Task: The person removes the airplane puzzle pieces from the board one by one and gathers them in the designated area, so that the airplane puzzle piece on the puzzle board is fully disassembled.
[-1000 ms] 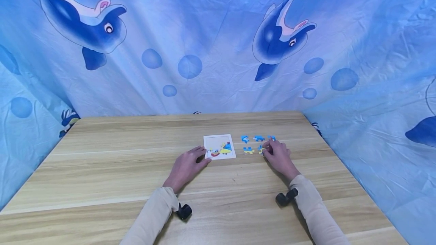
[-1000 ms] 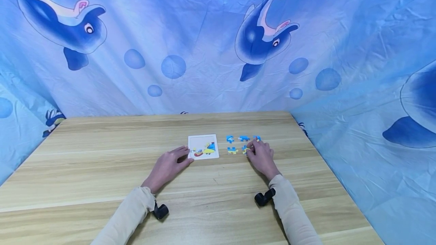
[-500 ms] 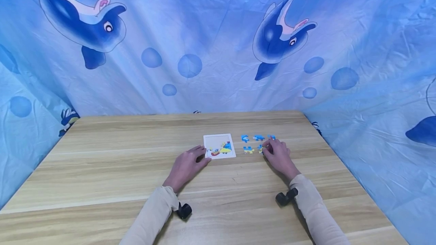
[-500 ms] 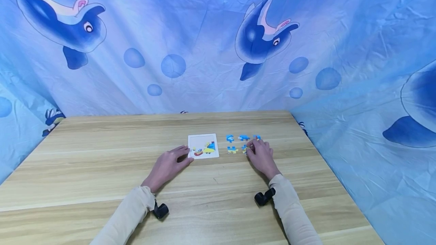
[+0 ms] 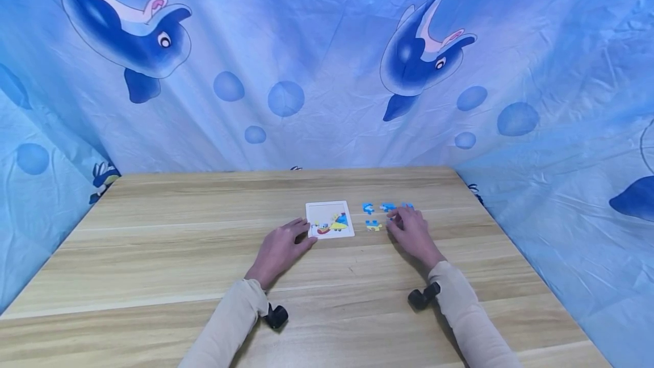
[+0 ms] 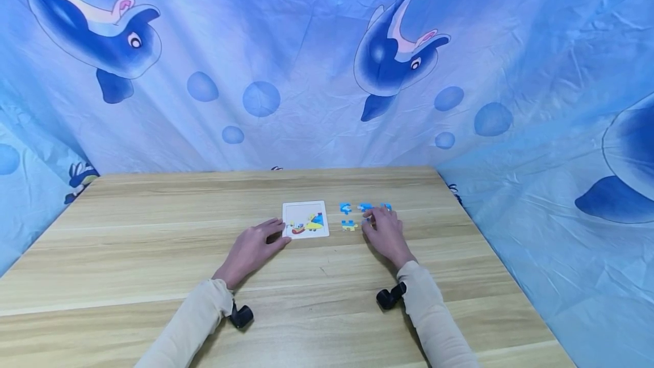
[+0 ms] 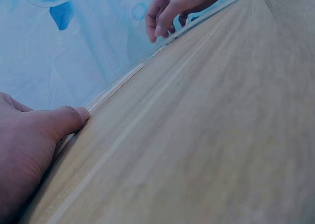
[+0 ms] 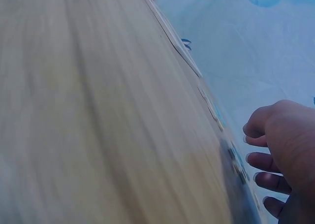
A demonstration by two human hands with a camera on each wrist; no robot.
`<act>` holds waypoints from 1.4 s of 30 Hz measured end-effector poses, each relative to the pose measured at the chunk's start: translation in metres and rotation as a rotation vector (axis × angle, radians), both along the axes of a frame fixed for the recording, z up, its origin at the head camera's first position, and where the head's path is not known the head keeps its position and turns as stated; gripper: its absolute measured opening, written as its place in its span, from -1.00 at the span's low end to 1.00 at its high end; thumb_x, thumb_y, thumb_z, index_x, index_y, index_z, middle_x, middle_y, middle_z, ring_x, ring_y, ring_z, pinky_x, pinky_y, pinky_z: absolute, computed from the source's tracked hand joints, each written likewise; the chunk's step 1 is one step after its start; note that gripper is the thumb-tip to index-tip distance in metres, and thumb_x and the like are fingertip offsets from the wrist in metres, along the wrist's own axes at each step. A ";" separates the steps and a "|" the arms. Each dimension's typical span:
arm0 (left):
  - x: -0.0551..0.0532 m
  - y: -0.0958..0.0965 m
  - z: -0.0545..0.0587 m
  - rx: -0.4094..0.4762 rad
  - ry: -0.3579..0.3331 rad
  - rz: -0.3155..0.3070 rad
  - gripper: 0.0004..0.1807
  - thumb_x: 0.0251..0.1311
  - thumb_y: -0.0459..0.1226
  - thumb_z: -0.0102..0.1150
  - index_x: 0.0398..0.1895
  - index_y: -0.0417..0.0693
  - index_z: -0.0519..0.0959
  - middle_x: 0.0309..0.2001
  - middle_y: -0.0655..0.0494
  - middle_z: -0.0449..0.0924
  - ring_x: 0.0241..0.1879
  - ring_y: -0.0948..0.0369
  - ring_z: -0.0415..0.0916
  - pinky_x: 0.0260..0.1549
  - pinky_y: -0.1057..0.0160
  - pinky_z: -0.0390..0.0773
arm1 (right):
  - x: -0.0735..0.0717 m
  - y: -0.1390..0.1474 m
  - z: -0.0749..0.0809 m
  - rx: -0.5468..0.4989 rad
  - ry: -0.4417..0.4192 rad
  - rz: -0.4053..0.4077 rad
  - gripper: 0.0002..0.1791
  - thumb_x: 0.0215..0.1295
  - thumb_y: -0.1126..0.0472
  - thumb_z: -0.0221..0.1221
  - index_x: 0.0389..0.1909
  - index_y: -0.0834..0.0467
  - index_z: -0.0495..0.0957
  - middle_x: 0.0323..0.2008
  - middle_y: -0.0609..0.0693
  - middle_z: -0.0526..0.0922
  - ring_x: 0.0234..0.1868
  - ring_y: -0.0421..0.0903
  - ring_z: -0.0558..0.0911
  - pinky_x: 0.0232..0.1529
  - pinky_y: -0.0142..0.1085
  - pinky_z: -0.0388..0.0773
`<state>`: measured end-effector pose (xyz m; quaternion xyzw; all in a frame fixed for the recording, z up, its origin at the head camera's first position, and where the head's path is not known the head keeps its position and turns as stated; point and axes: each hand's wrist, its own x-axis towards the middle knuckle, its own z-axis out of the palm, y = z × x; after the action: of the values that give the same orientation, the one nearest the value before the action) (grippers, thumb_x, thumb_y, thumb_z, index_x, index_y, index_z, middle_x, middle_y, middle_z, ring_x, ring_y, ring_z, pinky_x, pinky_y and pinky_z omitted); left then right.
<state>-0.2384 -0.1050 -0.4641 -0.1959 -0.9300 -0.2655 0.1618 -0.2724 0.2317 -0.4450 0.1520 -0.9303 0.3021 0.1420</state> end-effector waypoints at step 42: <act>-0.001 0.000 -0.001 -0.001 0.002 0.002 -0.51 0.31 -0.03 0.40 0.17 -0.15 0.70 0.20 -0.12 0.65 0.24 -0.06 0.57 0.13 -0.10 0.60 | -0.015 -0.071 0.002 -0.011 -0.038 0.143 -0.76 0.40 0.24 0.19 0.01 0.23 0.63 -0.13 0.09 0.59 -0.03 0.09 0.51 0.07 0.07 0.37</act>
<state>-0.2395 -0.1051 -0.4647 -0.1955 -0.9301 -0.2649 0.1629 -0.2876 0.1606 -0.4430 0.2116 -0.9180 0.3192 0.1029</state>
